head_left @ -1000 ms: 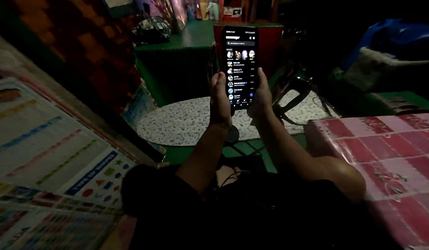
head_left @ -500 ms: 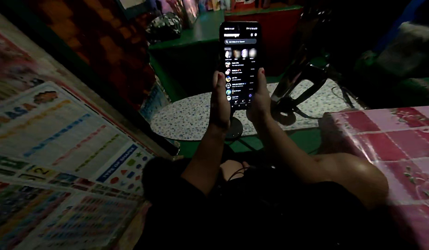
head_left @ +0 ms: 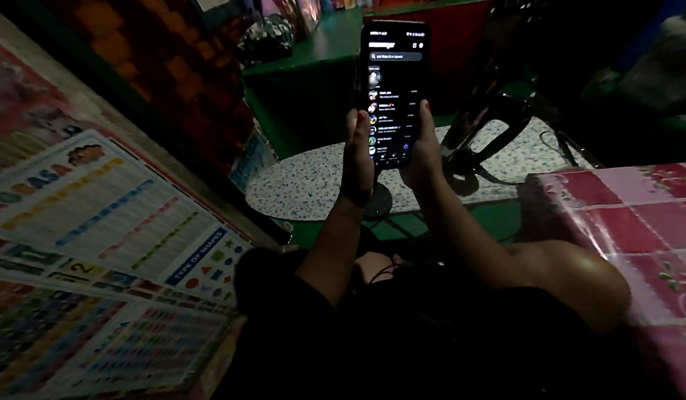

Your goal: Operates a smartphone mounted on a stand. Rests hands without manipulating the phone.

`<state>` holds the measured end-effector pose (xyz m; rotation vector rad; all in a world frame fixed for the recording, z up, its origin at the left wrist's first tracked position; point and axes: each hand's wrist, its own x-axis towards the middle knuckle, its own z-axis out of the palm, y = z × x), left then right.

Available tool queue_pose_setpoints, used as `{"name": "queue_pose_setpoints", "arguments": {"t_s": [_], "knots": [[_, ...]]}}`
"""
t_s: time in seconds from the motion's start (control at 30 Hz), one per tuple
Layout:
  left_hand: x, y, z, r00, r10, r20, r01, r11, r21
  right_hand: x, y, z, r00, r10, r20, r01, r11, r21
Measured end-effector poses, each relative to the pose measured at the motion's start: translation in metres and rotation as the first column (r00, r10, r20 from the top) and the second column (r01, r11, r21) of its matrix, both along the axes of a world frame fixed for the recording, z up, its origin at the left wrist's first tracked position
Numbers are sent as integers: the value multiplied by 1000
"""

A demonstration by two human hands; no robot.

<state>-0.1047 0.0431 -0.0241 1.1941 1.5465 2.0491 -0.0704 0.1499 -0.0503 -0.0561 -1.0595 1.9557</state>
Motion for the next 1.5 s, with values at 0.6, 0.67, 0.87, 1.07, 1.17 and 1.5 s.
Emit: {"name": "queue_pose_setpoints", "arguments": {"t_s": [0.6, 0.67, 0.87, 1.07, 1.17, 1.5], "knots": [[-17, 37, -10, 982, -189, 19, 190, 981, -43, 99, -100, 112, 872, -232, 431, 279, 959, -48], [-13, 36, -7, 977, -206, 44, 209, 976, -60, 100, -99, 111, 886, -226, 404, 280, 957, -79], [-12, 34, -7, 970, -229, 81, 235, 969, -77, 106, -98, 106, 900, -171, 402, 223, 971, -85], [-7, 28, -4, 957, -257, 134, 269, 960, -82, 106, -98, 114, 761, -335, 555, 291, 941, 170], [-9, 27, -5, 952, -270, 143, 283, 956, -74, 105, -77, 112, 688, -340, 641, 207, 939, 275], [-9, 26, -6, 941, -262, 214, 290, 951, -110, 80, 16, 46, 759, -508, 407, 236, 798, 555]]}}
